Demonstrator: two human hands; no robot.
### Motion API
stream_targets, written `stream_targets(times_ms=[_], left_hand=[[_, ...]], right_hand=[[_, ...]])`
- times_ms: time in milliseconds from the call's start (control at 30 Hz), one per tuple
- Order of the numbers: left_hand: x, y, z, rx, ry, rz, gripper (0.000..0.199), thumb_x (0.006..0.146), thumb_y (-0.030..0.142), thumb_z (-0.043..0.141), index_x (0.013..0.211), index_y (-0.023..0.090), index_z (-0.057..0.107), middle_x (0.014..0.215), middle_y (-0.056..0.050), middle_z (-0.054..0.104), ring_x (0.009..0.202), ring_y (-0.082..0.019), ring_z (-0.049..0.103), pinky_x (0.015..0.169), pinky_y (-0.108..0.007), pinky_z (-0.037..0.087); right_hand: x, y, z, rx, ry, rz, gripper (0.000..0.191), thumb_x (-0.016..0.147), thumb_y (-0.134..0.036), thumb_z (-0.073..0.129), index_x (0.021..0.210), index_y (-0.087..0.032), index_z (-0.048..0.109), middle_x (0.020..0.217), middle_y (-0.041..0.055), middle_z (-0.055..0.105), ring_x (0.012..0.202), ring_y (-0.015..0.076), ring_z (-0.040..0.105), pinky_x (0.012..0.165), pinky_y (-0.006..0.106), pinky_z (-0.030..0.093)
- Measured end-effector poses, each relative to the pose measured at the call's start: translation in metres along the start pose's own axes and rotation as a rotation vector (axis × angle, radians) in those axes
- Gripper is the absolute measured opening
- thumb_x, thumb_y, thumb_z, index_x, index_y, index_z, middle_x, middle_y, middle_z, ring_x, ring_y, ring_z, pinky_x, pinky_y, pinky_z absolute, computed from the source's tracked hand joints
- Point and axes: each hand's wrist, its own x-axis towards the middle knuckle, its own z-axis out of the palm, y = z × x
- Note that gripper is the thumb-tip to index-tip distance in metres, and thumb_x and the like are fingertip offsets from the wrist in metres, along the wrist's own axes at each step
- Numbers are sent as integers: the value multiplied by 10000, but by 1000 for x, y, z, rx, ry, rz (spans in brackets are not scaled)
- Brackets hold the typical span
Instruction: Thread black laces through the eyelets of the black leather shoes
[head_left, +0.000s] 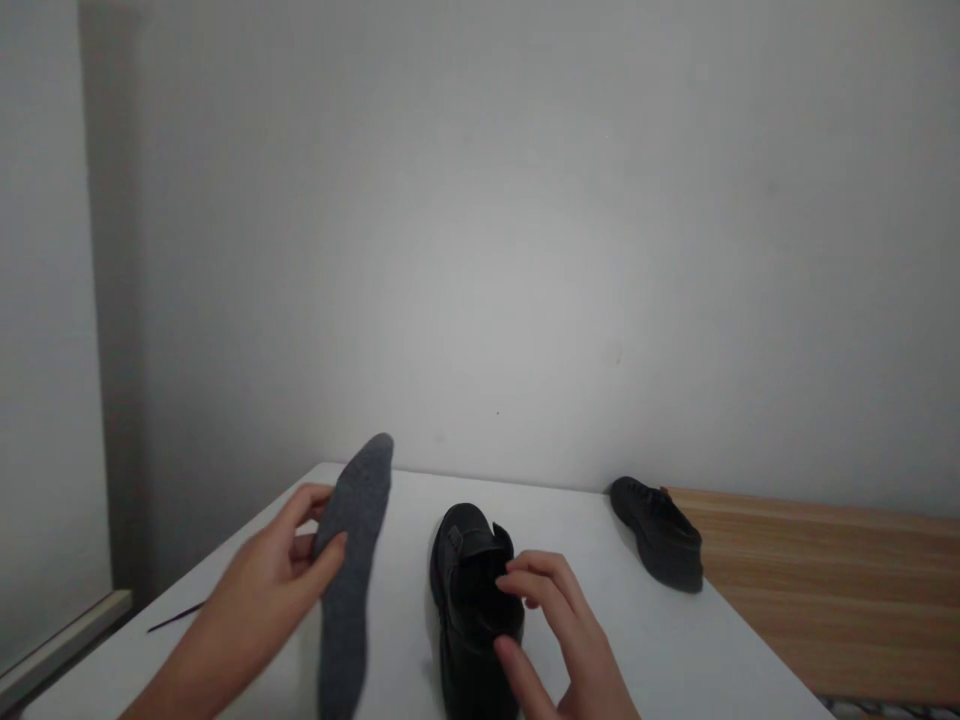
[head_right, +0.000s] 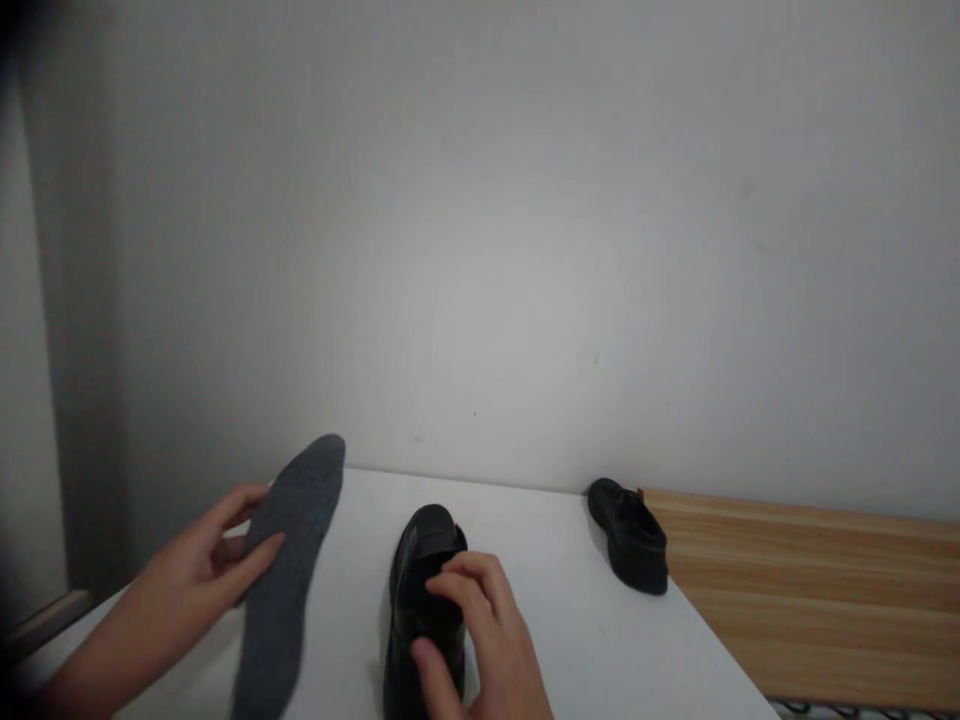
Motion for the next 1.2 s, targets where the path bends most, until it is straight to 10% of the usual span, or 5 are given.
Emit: stream_targets(times_ms=[167, 467, 633, 933, 1200], left_hand=[[-36, 52, 63, -500, -283, -7, 393, 763, 428, 565, 1092, 238, 460, 820, -18, 640, 626, -174, 636, 493, -261, 537], [-24, 50, 83, -582, -469, 169, 491, 801, 424, 630, 1236, 242, 494, 1137, -94, 636, 1079, -260, 591, 944, -429, 484], [5, 36, 94, -108, -472, 341, 530, 742, 296, 696, 1222, 199, 493, 1232, -119, 557, 1157, -274, 496, 1025, -451, 379], [35, 36, 119, 476, -413, 366, 229, 781, 150, 459, 873, 169, 667, 905, -119, 683, 887, -277, 617, 768, -366, 441], [49, 18, 141, 25, -307, 137, 224, 763, 261, 449, 604, 167, 576, 557, -9, 547, 545, -153, 507, 527, -258, 308]], right_hand=[[8, -20, 22, 119, -4, 40, 875, 627, -306, 780, 1332, -251, 266, 1263, 137, 397, 1023, 270, 538, 829, 376, 512], [20, -13, -20, 158, -143, 252, 193, 743, -132, 596, 887, -212, 496, 941, 37, 555, 874, 180, 552, 755, 285, 455], [25, 4, -20, 493, -14, 518, 204, 863, -369, 573, 792, -182, 542, 740, 9, 579, 727, 157, 551, 677, 274, 425], [35, 16, -7, 1047, 34, 736, 263, 802, -395, 678, 912, -158, 643, 910, 54, 678, 864, 170, 607, 756, 261, 446], [36, 43, -35, 729, -5, 714, 290, 803, -471, 640, 851, -189, 594, 853, 18, 608, 846, 178, 589, 726, 279, 471]])
